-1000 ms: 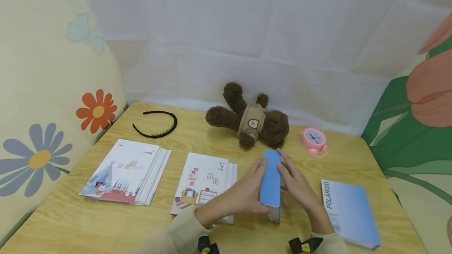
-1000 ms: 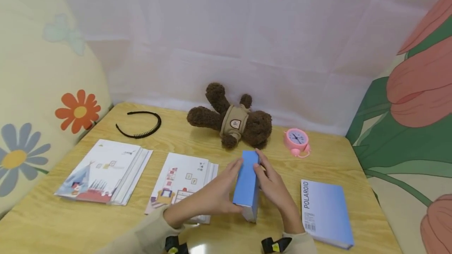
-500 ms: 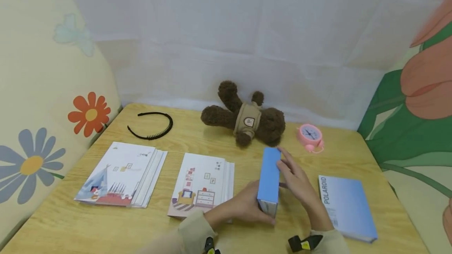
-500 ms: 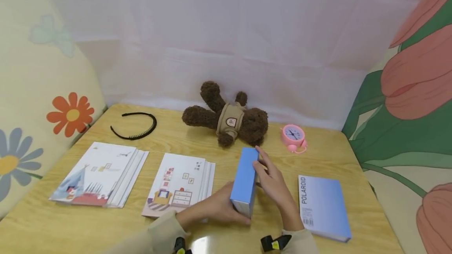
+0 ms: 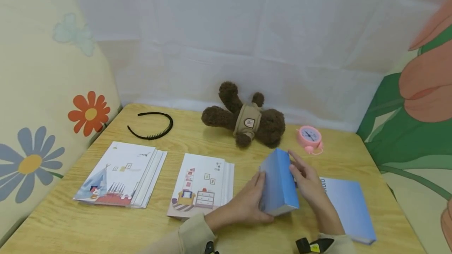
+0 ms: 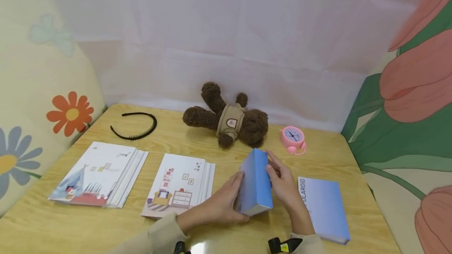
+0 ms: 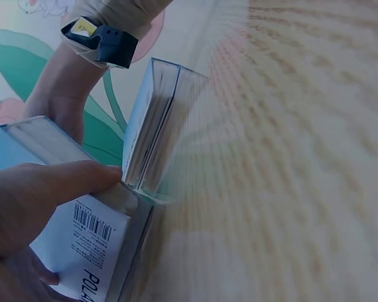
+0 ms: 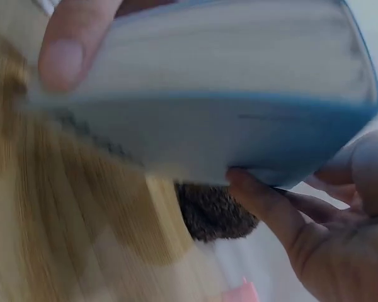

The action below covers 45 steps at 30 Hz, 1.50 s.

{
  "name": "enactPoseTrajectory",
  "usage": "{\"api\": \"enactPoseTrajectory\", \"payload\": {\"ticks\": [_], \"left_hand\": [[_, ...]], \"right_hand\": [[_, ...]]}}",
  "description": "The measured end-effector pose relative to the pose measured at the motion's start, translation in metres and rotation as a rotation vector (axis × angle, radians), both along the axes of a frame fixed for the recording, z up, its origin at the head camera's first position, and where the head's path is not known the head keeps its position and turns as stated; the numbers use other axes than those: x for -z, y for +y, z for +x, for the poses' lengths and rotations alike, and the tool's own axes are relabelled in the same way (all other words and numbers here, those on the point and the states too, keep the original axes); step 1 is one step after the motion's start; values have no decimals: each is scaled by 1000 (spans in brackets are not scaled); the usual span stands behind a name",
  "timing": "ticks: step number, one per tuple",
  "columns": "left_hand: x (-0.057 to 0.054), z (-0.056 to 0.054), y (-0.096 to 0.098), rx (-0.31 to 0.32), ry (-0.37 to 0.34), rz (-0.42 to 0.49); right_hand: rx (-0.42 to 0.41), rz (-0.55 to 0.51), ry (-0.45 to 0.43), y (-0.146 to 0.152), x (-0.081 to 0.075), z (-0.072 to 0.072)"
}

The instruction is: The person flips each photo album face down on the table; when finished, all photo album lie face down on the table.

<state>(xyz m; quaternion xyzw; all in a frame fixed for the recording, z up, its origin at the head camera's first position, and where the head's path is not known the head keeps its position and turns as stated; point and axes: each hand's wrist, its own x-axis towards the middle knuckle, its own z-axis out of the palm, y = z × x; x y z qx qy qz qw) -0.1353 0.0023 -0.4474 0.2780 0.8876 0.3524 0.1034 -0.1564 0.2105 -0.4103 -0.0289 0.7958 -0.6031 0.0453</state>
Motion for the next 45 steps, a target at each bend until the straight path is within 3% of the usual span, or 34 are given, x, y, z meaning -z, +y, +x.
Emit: {"api": "enactPoseTrajectory", "payload": {"ticks": [4, 10, 13, 17, 21, 24, 27, 31, 34, 37, 41, 45], "left_hand": [[-2, 2, -3, 16, -3, -46], [-5, 4, -4, 0, 3, -127], [-5, 5, -4, 11, 42, -183], [-4, 6, -4, 33, 85, -235], [-8, 5, -14, 28, 42, -223], [-17, 3, -32, 4, 25, -213], [-27, 1, -59, -54, 56, -200], [-33, 12, -104, -143, 91, -129], [-33, 29, -138, -168, 61, -73], [-29, 40, -163, -213, 29, -54], [-20, 44, -185, -337, 46, -48], [-10, 46, -196, -376, 57, -43]], "right_hand": [[41, 129, 41, 6, 3, 4], [37, 360, 4, 8, 11, 8], [29, 465, 8, 7, 17, 10], [40, 534, -12, 5, 20, 11], [65, 606, 20, 1, 15, 11], [96, 656, 124, -10, 9, 9], [90, 648, 220, -31, 6, 6], [-50, 562, 258, -68, 9, 6], [-174, 495, 249, -94, 11, 5], [-226, 461, 248, -114, 12, -1], [-246, 454, 211, -139, 17, -10], [-271, 487, 178, -163, 26, -11]]}}
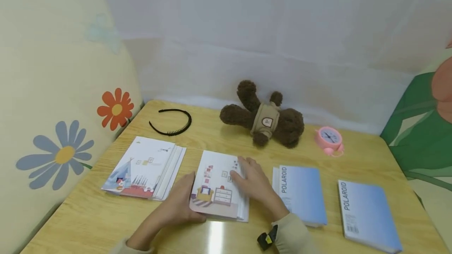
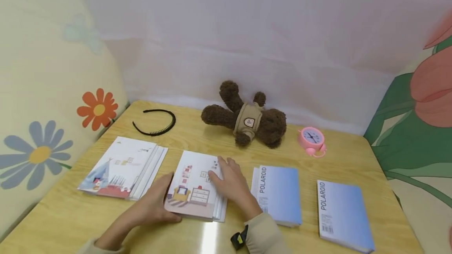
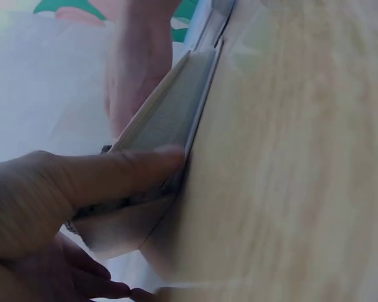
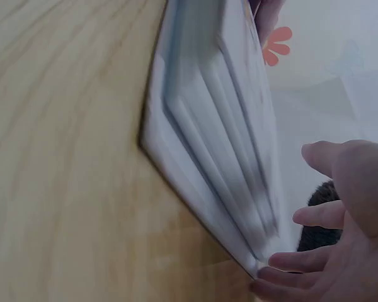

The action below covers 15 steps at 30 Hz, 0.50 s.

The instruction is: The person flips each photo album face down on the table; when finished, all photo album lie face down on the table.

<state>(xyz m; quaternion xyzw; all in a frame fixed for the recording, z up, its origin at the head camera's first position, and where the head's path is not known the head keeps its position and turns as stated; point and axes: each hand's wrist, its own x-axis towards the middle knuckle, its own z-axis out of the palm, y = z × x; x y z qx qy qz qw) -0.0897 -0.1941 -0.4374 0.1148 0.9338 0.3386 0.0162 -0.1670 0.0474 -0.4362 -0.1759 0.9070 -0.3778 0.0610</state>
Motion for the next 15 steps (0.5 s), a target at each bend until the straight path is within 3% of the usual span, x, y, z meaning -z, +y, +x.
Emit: {"api": "enactPoseTrajectory", "payload": {"ticks": [4, 8, 15], "left_hand": [[7, -2, 3, 16, 31, 16], [7, -3, 6, 49, 35, 103], [-9, 4, 4, 116, -53, 265]], "right_hand": [[52, 45, 21, -9, 5, 2], [105, 32, 26, -12, 7, 4], [106, -106, 18, -11, 7, 1]]}}
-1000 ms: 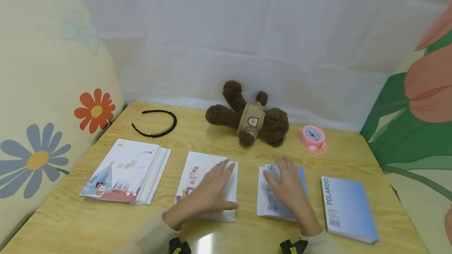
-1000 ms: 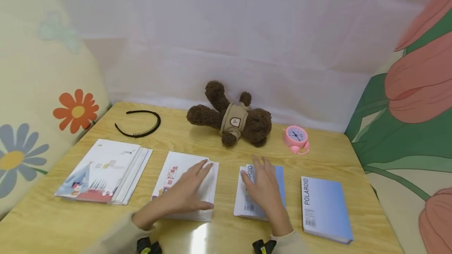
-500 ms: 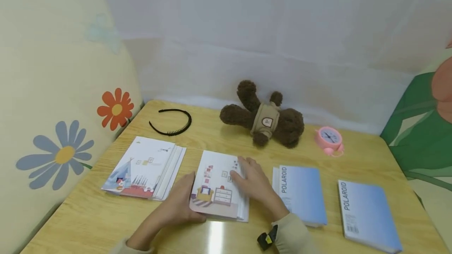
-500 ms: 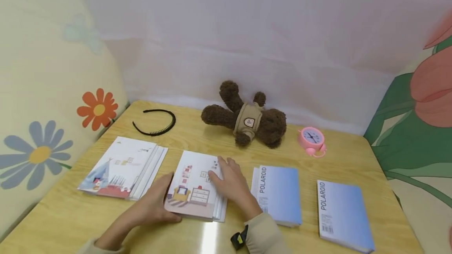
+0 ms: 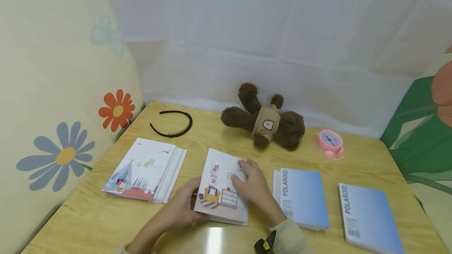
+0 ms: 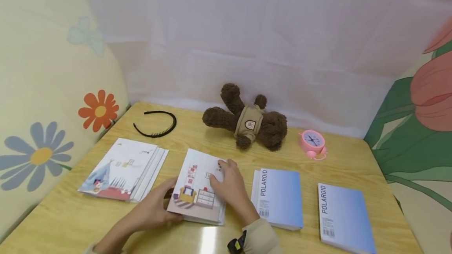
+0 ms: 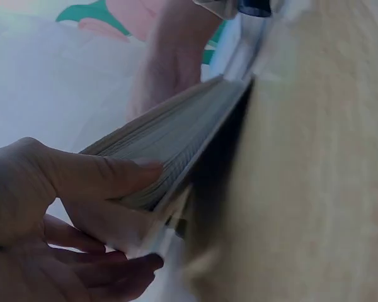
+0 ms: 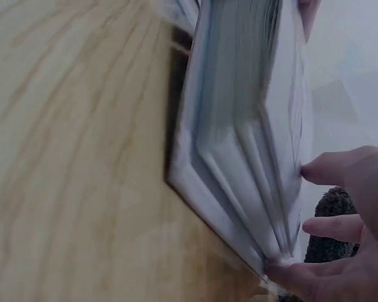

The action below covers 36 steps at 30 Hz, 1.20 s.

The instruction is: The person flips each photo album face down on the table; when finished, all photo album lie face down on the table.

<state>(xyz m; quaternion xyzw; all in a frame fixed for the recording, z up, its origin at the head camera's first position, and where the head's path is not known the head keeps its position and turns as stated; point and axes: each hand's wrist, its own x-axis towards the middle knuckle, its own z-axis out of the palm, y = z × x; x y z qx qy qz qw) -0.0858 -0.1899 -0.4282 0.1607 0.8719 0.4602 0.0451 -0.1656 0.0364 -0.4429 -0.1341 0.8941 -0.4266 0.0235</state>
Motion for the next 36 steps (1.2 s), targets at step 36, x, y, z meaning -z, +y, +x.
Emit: {"api": "enactPoseTrajectory", "payload": {"ticks": [36], "left_hand": [[-35, 4, 67, 87, 170, -15]], "right_hand": [[-115, -563, -211, 27, -45, -3]]}}
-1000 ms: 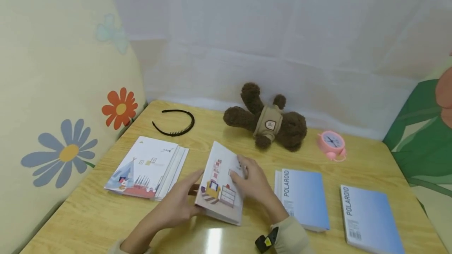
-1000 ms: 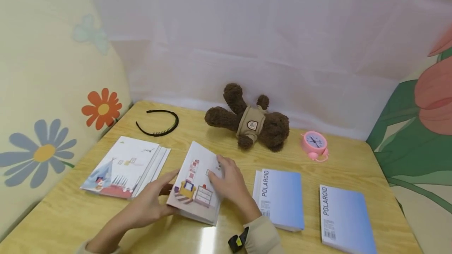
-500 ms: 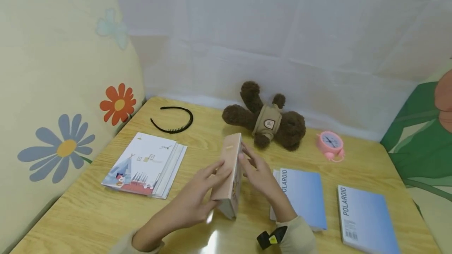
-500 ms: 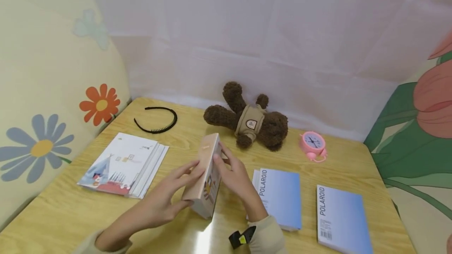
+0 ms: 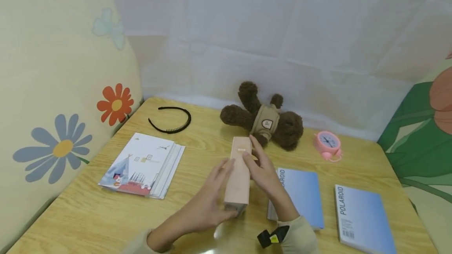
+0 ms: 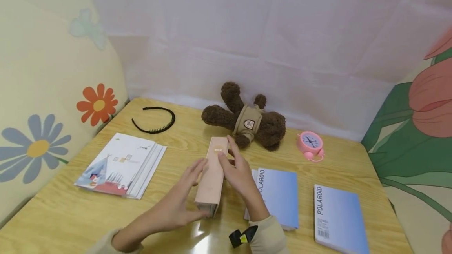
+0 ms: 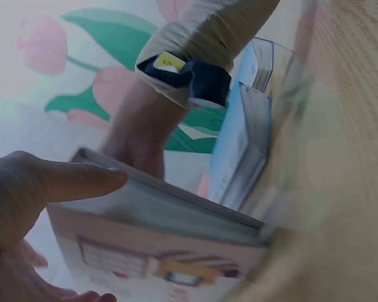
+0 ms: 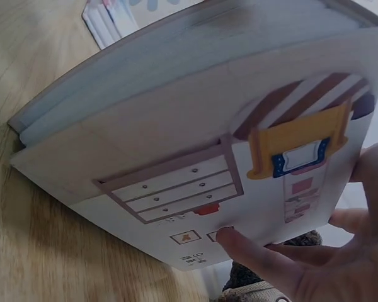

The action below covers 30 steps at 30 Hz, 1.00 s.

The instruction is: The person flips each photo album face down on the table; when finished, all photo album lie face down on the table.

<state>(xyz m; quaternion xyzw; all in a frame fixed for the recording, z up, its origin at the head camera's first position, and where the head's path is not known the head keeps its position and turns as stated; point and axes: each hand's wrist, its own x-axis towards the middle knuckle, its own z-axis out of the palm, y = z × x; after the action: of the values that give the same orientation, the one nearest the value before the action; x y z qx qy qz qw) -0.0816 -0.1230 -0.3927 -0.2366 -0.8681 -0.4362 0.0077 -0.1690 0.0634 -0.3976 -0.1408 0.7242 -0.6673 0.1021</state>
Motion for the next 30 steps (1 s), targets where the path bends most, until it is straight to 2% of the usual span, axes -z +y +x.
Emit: {"api": "enactPoseTrajectory", "payload": {"ticks": [3, 6, 9, 12, 14, 16, 20, 23, 26, 30], "left_hand": [[17, -5, -5, -31, -105, 77], [36, -10, -7, 29, -146, 92], [51, -15, -5, 106, -152, 146], [58, -18, 0, 140, -107, 201], [60, -20, 3, 140, -83, 209], [59, -19, 3, 102, -91, 170], [53, -17, -4, 8, -139, 41], [49, -18, -12, -45, -133, -66], [45, -18, -20, -67, -150, -162], [40, -15, -29, -58, -201, -251]], "right_hand": [[24, -8, -14, -1, 0, 0], [43, -8, -18, -3, 0, 0], [54, -6, -32, -5, -1, 2], [70, -6, -54, -6, -2, 3], [86, -7, -70, -5, -1, 3], [112, -12, -77, -3, -1, 4], [159, -21, -87, 3, 2, 5], [193, 28, -85, 8, 5, 7], [223, 149, -52, 13, 11, 9], [239, 451, 12, 17, 22, 13]]}}
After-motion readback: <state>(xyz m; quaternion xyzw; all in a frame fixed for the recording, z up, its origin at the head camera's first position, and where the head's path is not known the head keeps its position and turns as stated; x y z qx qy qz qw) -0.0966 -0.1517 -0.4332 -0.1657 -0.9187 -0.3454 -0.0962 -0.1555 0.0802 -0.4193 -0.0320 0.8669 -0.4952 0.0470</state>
